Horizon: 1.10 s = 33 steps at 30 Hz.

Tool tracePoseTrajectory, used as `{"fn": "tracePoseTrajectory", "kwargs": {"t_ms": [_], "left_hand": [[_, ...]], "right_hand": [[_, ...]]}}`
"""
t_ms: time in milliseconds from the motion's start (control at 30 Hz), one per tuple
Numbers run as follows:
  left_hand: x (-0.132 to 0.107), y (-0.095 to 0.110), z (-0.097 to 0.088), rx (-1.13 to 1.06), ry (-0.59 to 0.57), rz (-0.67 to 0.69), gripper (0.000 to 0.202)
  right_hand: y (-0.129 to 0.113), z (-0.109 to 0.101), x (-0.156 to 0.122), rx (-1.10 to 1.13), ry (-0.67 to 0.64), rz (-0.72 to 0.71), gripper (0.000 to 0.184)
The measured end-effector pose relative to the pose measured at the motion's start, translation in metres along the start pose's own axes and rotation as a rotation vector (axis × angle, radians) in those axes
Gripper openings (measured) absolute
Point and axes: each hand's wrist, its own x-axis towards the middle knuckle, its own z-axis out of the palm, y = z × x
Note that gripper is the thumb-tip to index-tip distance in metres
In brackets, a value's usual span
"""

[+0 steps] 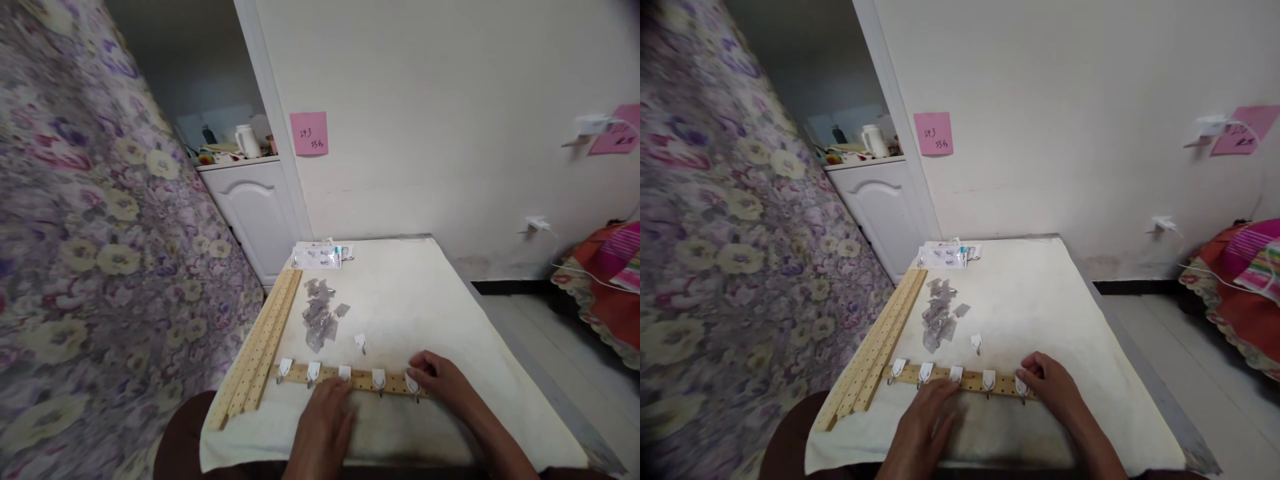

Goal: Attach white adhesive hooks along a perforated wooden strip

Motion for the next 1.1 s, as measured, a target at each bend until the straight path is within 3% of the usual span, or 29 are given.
{"fn": "tracePoseTrajectory", "kwargs": {"t_ms": [167, 333, 500, 633, 800, 933, 1100], "left_hand": [[0.007, -0.024, 0.010, 0.265, 0.056, 0.150, 0.042], [0.012, -0.025, 0.015, 0.334, 0.019, 0.161, 0.037], [0.013, -0.033, 0.023, 0.325, 0.063, 0.133, 0.032], [0.015, -0.032, 0.023, 0.200, 0.054, 0.039, 0.031], [0.024, -0.013, 0.009, -0.129, 0.024, -0.210, 0.028], [0.027, -0.005, 0.005, -0.230, 0.001, -0.334, 0.029], [0.024, -0.014, 0.011, -0.207, -0.034, -0.372, 0.032]], "right_hand": [[0.000, 0.001, -0.001, -0.007, 0.018, -0.011, 0.021], [0.003, 0.001, 0.000, -0.028, 0.012, -0.001, 0.021], [0.005, 0.001, 0.001, -0.016, 0.020, 0.000, 0.021], [0.004, 0.002, 0.001, -0.010, 0.022, -0.003, 0.021], [0.003, 0.001, -0.002, -0.015, 0.026, -0.017, 0.020], [0.000, -0.007, 0.001, -0.046, 0.084, -0.037, 0.020], [-0.034, -0.006, 0.023, -0.141, 0.142, -0.101, 0.016]]}}
